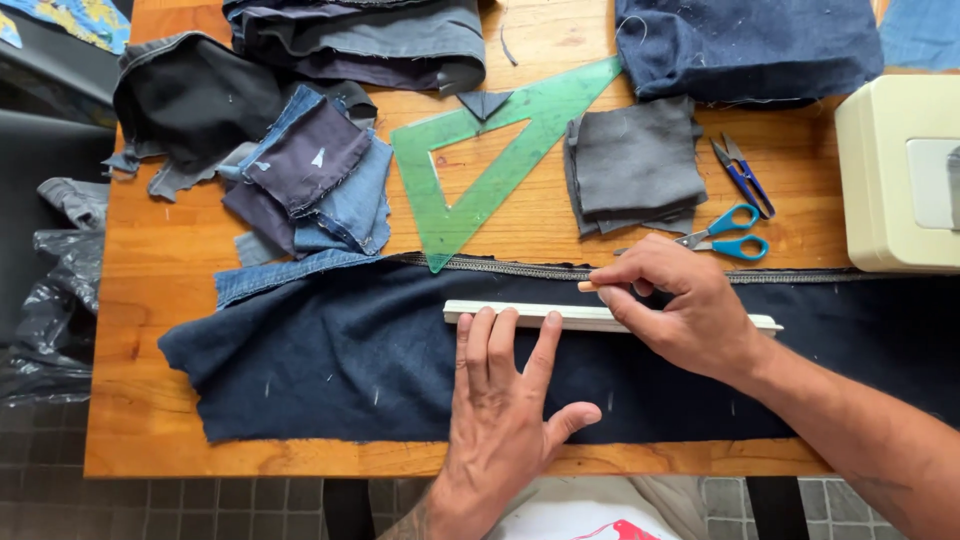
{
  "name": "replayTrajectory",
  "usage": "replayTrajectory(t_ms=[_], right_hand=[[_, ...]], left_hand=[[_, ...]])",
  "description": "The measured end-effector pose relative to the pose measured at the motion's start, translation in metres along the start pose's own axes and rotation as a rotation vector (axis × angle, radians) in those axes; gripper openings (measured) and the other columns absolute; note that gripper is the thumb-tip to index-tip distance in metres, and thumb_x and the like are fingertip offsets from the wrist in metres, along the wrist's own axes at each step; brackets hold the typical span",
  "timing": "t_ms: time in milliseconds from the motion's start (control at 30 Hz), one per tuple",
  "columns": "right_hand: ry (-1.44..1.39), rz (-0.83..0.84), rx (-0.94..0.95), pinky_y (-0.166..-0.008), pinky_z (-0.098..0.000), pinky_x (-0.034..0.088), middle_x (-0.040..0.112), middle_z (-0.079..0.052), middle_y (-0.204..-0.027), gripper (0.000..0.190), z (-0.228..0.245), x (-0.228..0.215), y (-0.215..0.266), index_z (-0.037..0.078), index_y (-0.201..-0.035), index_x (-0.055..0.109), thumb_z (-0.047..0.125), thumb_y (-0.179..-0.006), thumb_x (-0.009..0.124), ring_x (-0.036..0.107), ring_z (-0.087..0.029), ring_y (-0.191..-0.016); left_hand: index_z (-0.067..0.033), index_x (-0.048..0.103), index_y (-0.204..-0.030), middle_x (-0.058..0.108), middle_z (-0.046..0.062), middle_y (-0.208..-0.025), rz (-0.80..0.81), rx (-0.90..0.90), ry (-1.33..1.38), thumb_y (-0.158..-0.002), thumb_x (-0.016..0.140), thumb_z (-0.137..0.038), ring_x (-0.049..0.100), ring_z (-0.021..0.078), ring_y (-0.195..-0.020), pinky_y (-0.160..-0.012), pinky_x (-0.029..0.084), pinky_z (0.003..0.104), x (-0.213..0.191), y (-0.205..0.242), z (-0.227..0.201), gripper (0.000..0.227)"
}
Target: The person measures a piece of dark denim fabric using a ruler and a triangular set square, marking lines with chalk. They then use scissors to cut the fabric along the marked lines, separating it into smaller pieces.
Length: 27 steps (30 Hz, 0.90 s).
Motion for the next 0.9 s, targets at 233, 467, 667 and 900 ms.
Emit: replayTrajectory(t_ms=[233,467,667,900], right_hand=[[-0.088,-0.06,0.151,-0.07,-0.0214,0.048,0.081,-0.005,-0.102,0.012,-0.002,-0.003,0.002,0.008,-0.114,0.088,0.004,-0.105,0.081,0.065,-0.009,-0.082],[-0.097,-0.094,0.14,-0.075,-0.0229,0.05,0.079,-0.006,-0.101,0.011,-0.004,-0.006,0.001,0.007,-0.116,0.086,0.005,-0.107,0.08,0.067,-0.012,-0.087],[-0.194,-0.11,0.17,-0.077,-0.0221,0.05,0.078,-0.007,-0.104,0.011,-0.002,0.003,-0.002,0.005,-0.118,0.085,0.004,-0.108,0.079,0.068,-0.012,-0.09],[-0.522,-0.206,0.242,-0.099,-0.0285,0.059,0.08,-0.017,-0.115,0.014,-0.007,0.017,-0.005,-0.004,-0.12,0.081,0.001,-0.107,0.079,0.076,-0.021,-0.108]], left_hand=[[-0.0158,0.047,-0.178,0.046,0.027,-0.167,0.011,0.014,-0.025,-0.104,0.053,-0.089,0.043,0.0491,-0.16,-0.143,0.029,0.07,-0.005,0.002,0.005,0.104],[-0.0161,0.054,-0.174,0.046,0.027,-0.164,-0.004,-0.02,-0.04,-0.104,0.052,-0.087,0.043,0.0489,-0.159,-0.143,0.028,0.072,-0.017,0.007,0.029,0.1],[-0.0217,0.06,-0.171,0.043,0.025,-0.165,-0.027,-0.047,-0.053,-0.105,0.042,-0.087,0.039,0.0464,-0.16,-0.141,0.034,0.073,-0.026,0.019,0.059,0.094],[-0.0212,0.061,-0.171,0.04,0.023,-0.165,-0.044,-0.045,-0.072,-0.106,0.037,-0.086,0.037,0.0428,-0.16,-0.141,0.04,0.075,-0.035,0.025,0.076,0.095]])
Point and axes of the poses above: each hand's wrist, its own y-axis away from the middle knuckle, its own x-axis out of the palm, z = x × y, the point moved 1 cm from there along -y, towards the middle knuckle
